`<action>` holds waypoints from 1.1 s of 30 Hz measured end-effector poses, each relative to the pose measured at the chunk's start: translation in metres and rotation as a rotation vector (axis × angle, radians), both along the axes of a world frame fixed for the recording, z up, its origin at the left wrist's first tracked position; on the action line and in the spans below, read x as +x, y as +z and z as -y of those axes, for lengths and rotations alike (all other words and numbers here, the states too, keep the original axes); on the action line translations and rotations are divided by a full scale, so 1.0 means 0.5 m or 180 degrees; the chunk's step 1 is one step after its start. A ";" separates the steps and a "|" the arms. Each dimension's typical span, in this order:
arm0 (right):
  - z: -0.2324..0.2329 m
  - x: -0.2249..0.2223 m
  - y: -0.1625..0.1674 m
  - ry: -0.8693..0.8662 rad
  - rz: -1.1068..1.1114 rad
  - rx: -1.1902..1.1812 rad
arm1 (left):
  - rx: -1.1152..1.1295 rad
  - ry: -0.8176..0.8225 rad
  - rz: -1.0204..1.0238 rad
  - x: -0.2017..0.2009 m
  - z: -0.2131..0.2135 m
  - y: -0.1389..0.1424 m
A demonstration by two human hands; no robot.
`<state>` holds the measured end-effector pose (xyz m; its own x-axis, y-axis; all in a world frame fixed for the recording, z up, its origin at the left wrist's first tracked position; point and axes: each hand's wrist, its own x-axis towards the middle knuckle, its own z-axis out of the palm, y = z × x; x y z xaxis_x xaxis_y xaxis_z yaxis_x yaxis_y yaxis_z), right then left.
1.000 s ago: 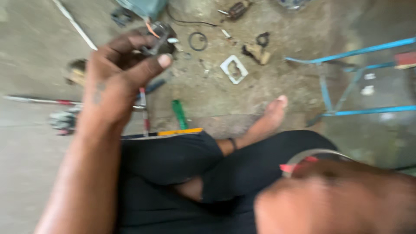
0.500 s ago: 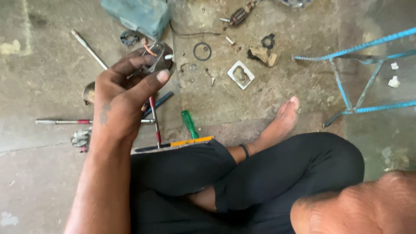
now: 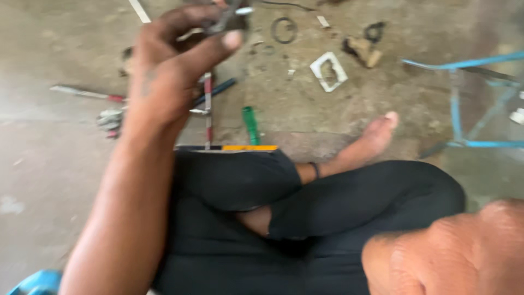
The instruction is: The person sits on the floor and assembles a small electric motor by hand. They insert copper wires into the stator, place a black plastic component inside, and use a long metal tool to adjust internal parts. The person also uses a yellow stick to manipulate the assembly and picks up various small parts from the floor.
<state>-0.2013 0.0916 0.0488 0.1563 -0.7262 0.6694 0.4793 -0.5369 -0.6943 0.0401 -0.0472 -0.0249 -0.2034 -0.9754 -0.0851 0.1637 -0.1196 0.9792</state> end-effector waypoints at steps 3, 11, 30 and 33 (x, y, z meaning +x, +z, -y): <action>0.001 -0.014 0.008 -0.0103 -0.0048 -0.0015 | 0.0197 0.0033 -0.0176 0.002 -0.006 0.016; 0.231 -0.208 -0.109 -0.2025 -0.1347 0.2471 | 0.0218 0.0560 -0.0642 0.008 -0.003 0.028; 0.388 -0.113 -0.496 -0.2480 -0.4358 0.1849 | 0.0046 0.1184 -0.1288 0.074 0.022 0.019; 0.429 -0.077 -0.515 -0.2589 -0.4402 0.1251 | 0.0020 0.1079 -0.0669 0.059 0.031 0.012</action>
<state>-0.2396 -0.1226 -0.2085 -0.0420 -0.9916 0.1225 -0.8800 -0.0214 -0.4745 0.0696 -0.0627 -0.0189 0.1162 -0.9898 -0.0820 0.3917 -0.0302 0.9196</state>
